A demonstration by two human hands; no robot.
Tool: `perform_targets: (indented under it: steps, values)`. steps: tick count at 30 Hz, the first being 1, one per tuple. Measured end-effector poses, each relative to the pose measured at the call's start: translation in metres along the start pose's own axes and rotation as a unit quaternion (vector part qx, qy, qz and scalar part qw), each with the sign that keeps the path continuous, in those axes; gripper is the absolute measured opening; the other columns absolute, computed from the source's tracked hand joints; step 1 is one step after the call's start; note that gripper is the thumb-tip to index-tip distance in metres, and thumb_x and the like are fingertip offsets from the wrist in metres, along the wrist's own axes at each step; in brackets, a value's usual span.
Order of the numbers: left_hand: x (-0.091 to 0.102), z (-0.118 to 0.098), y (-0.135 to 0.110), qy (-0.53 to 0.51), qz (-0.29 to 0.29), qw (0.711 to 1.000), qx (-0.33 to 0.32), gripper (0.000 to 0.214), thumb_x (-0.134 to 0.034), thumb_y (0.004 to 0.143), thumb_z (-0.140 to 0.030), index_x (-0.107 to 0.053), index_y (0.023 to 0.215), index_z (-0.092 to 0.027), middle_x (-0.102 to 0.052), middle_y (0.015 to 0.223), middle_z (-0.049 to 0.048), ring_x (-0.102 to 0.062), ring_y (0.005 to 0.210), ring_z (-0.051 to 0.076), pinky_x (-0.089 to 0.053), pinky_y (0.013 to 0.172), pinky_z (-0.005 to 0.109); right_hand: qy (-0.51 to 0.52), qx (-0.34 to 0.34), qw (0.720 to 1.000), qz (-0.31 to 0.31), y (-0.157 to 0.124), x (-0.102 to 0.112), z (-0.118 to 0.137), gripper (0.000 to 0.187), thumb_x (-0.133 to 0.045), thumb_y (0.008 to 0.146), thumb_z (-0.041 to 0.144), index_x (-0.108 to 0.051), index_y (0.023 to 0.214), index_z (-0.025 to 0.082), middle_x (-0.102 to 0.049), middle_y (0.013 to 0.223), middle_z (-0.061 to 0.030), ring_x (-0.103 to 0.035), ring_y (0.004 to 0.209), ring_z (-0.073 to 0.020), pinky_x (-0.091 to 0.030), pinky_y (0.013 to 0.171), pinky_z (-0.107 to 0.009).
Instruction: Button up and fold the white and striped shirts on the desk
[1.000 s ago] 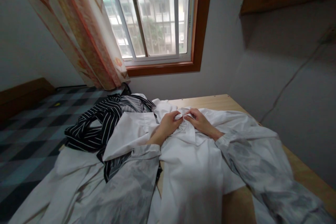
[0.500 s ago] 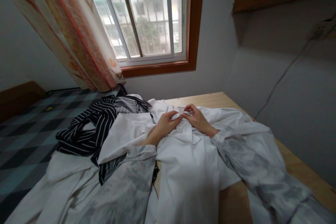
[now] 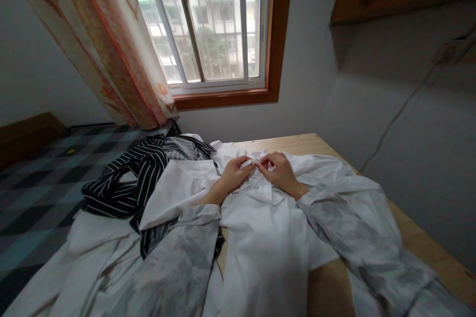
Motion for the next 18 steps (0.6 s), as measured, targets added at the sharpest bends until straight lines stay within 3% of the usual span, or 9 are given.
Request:
perform_targets:
  steps: [6,13,18]
  values:
    - [0.002,0.001,0.002,-0.015,-0.010,1.000,-0.011,0.039,-0.078,0.085,-0.052,-0.079,0.093,-0.014,-0.070,0.077,0.0021,-0.055,0.065,0.013,-0.042,0.059,0.022,0.031,0.015,0.999,0.019,0.001,-0.005,0.002,0.011,-0.077,0.095,0.028,-0.067,0.091,0.025,-0.072,0.086,-0.0032,-0.064,0.085,-0.0235,-0.047,0.085,-0.039]
    - [0.004,0.016,0.001,-0.031,-0.031,0.998,0.034,0.045,-0.077,0.085,-0.059,-0.075,0.083,-0.014,-0.057,0.060,-0.0027,-0.043,0.053,0.010,-0.030,0.050,0.022,0.047,0.014,0.998,0.040,0.000,-0.010,0.005,0.014,-0.077,0.097,0.034,-0.069,0.091,0.024,-0.074,0.086,-0.0030,-0.065,0.084,-0.0221,-0.047,0.087,-0.039]
    - [0.007,0.014,0.002,-0.025,-0.037,0.999,0.017,0.044,-0.075,0.087,-0.057,-0.073,0.078,-0.014,-0.061,0.066,-0.0010,-0.048,0.060,0.011,-0.036,0.056,0.023,0.064,-0.011,0.997,0.046,0.000,-0.014,0.000,0.017,-0.079,0.096,0.037,-0.068,0.097,0.024,-0.074,0.092,-0.0036,-0.065,0.084,-0.0221,-0.049,0.087,-0.039]
Point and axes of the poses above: each hand's wrist, its own y-axis towards the middle knuckle, its own x-axis out of the back of the hand, z = x × y, the point moved 8 cm from there along y, towards the middle knuckle
